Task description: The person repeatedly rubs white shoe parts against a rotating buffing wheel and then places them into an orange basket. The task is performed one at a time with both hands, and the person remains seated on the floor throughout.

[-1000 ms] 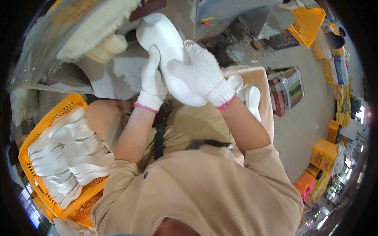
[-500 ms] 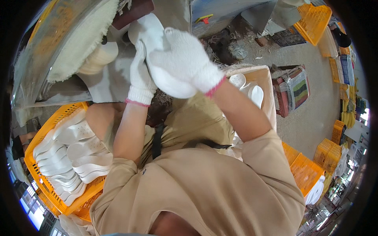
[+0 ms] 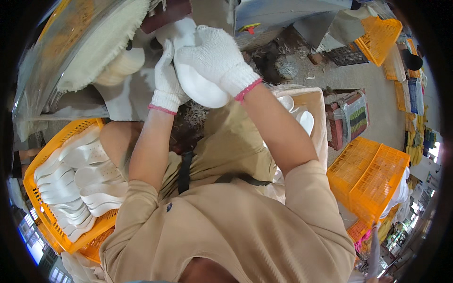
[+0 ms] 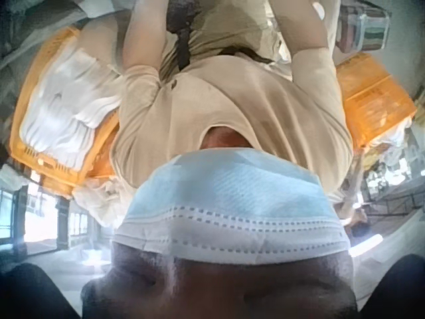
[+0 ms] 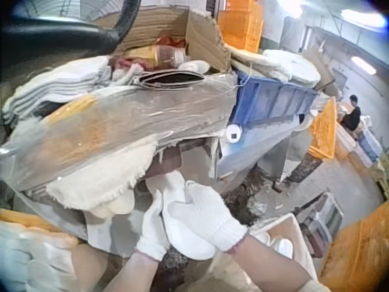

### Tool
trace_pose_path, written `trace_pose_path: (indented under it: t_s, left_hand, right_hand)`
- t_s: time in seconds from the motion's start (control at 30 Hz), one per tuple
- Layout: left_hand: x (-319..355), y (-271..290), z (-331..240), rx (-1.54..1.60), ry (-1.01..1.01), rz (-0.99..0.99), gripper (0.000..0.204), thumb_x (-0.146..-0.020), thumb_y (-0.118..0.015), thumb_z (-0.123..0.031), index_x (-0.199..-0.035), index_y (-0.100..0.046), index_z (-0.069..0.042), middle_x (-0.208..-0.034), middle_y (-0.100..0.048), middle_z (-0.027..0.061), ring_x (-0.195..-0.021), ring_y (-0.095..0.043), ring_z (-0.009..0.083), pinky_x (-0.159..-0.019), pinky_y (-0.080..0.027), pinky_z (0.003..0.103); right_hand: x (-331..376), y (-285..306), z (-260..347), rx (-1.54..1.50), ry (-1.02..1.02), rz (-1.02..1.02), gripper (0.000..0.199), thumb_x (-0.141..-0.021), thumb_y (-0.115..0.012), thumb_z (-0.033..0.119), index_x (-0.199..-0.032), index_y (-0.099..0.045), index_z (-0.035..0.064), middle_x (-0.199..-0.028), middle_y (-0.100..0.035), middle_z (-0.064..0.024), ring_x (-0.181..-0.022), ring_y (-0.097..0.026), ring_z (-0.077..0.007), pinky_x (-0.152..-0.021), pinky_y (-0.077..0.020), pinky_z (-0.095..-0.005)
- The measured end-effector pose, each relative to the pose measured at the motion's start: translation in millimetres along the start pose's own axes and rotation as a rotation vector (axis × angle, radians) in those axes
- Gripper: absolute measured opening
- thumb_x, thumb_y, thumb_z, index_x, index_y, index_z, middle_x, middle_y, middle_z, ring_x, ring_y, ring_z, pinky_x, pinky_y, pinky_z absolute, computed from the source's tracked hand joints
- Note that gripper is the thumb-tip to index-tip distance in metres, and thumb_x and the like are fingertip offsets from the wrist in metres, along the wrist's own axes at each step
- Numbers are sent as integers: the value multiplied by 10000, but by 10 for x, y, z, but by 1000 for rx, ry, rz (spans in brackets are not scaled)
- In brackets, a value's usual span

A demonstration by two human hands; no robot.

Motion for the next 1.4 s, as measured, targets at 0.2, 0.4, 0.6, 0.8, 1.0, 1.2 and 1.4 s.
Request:
trace_pose_path:
  t_s: [0.2,0.4,0.6,0.8,1.0,1.2,1.4]
  left_hand:
    - [332,495,111,-357,-1,-81,499,-1097,-553,-314,-1491,-497,-14,-1496,-556,103,-1387,-504,263,-1188,-389,431]
    - [621,436,340,-428,70,62,437,-1072,-598,-176,-1450,-524,29,-1365,-615,102,-1271,-578,219,-1131,-439,395]
    - [789,355,326,-429,113,48,498,-1075,-555,-139,-1523,-433,40,-1482,-539,118,-1374,-507,236,-1178,-389,409]
    - [922,286,166,-636,-33,105,469,-1030,-615,-118,-1458,-492,30,-1338,-589,80,-1211,-553,161,-1061,-446,336]
    - [961,160,96,-832,-93,114,469,-984,-684,-175,-1386,-550,25,-1289,-613,78,-1136,-568,157,-995,-468,319]
    - [990,174,175,-726,-78,112,546,-978,-706,-184,-1437,-514,41,-1365,-599,83,-1223,-559,172,-1068,-442,326]
    - [1480,18,-36,-537,-6,280,659,-974,-711,-228,-1516,-436,28,-1428,-588,106,-1319,-560,240,-1146,-432,397]
  right_hand:
    - [689,-226,-528,-76,-154,-22,544,-859,-751,395,-1231,-601,27,-1110,-685,-207,-1045,-688,-389,-881,-551,-439]
    - [1488,-205,-614,-34,-216,-81,664,-856,-766,403,-1400,-532,102,-1159,-698,-175,-1027,-701,-385,-888,-556,-449]
    - [1536,-81,-263,74,-124,-107,673,-846,-792,309,-1435,-532,112,-1147,-712,-155,-1008,-721,-341,-857,-575,-409]
    - [1683,-322,-542,-280,-154,-88,620,-874,-783,146,-1426,-525,31,-1213,-651,-98,-1071,-624,-195,-924,-509,-332]
    - [1719,-335,-607,-150,-57,-184,794,-843,-804,375,-1496,-476,64,-1160,-702,-191,-994,-704,-389,-854,-562,-457]
    - [1868,-283,-562,-140,-82,-206,778,-832,-801,322,-1491,-485,53,-1176,-700,-172,-1019,-703,-352,-877,-560,-430]
    - [1925,-416,-110,-92,-102,177,743,-827,-755,232,-1500,-495,51,-1247,-687,-126,-1127,-674,-268,-941,-535,-367]
Point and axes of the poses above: each hand's wrist, its own x-axis away from the middle knuckle, its own y-axis out of the back of the hand, z = x × y, the point moved 9 cm from there along -x, towards the middle knuckle
